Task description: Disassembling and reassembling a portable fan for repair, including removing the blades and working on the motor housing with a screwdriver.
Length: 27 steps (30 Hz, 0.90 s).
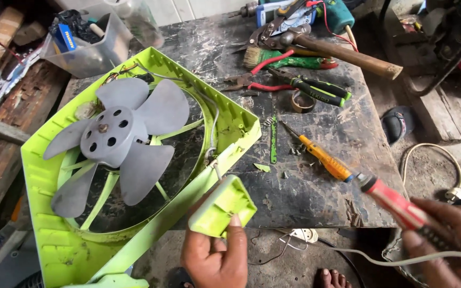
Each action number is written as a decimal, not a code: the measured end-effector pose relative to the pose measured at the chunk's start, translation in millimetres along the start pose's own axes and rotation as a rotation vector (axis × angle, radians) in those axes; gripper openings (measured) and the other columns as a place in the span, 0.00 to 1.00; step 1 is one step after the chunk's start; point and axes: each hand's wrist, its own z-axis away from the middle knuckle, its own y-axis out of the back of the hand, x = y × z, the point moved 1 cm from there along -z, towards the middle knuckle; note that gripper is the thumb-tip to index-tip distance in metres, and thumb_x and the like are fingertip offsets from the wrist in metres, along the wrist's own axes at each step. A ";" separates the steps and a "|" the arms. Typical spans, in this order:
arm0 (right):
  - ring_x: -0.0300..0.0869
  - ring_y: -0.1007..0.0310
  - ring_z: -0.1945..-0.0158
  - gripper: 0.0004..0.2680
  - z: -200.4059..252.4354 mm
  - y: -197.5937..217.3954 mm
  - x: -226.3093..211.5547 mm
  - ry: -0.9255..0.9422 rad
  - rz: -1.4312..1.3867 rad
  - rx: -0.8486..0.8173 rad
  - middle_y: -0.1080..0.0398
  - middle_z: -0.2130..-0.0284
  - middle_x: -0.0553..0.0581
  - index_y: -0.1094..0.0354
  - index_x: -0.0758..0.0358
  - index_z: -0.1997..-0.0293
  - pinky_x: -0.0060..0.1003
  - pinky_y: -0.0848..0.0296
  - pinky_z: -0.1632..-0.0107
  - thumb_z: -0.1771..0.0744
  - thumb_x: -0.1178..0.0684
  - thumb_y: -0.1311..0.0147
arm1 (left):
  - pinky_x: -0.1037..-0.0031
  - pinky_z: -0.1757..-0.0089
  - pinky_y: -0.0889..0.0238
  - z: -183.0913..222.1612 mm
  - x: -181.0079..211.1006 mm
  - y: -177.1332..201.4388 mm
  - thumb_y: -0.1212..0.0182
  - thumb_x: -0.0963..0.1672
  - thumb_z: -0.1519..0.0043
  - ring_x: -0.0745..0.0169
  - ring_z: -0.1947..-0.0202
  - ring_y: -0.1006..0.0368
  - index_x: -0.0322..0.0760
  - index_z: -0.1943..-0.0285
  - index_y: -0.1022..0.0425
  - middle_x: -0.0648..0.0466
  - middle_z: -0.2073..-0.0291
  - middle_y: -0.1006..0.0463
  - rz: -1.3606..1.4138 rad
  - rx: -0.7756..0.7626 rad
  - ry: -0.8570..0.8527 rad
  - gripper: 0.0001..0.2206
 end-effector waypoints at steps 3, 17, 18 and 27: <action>0.48 0.31 0.55 0.16 -5.0 -0.9 -29.7 -0.111 0.015 0.028 0.27 0.59 0.64 0.28 0.68 0.39 0.37 0.39 0.50 0.34 0.57 0.44 | 0.59 0.40 0.19 -6.1 3.7 -11.4 0.40 0.34 0.42 0.45 0.37 0.24 0.30 0.39 0.28 0.43 0.43 0.20 0.011 -0.179 -0.365 0.20; 0.49 0.32 0.50 0.18 -2.0 -15.4 24.8 0.056 -0.008 0.052 0.30 0.52 0.65 0.29 0.73 0.38 0.36 0.37 0.44 0.34 0.58 0.43 | 0.42 0.29 0.62 -18.1 -40.7 -5.8 0.31 0.36 0.46 0.30 0.20 0.62 0.39 0.19 0.74 0.32 0.22 0.54 -0.454 -0.876 -0.487 0.53; 0.48 0.33 0.49 0.18 -2.2 -18.0 28.9 0.007 -0.082 0.049 0.32 0.50 0.65 0.30 0.73 0.36 0.35 0.36 0.44 0.34 0.60 0.43 | 0.41 0.30 0.62 -21.0 -37.9 -4.1 0.28 0.39 0.47 0.29 0.20 0.68 0.42 0.19 0.79 0.32 0.20 0.61 -0.453 -0.925 -0.442 0.57; 0.49 0.36 0.48 0.19 -0.9 -19.9 22.7 0.046 -0.008 0.022 0.37 0.50 0.68 0.31 0.74 0.34 0.36 0.39 0.40 0.33 0.59 0.45 | 0.47 0.29 0.72 -29.9 -31.1 -0.3 0.22 0.50 0.48 0.37 0.20 0.67 0.36 0.19 0.66 0.39 0.20 0.60 -0.432 -1.060 -0.307 0.56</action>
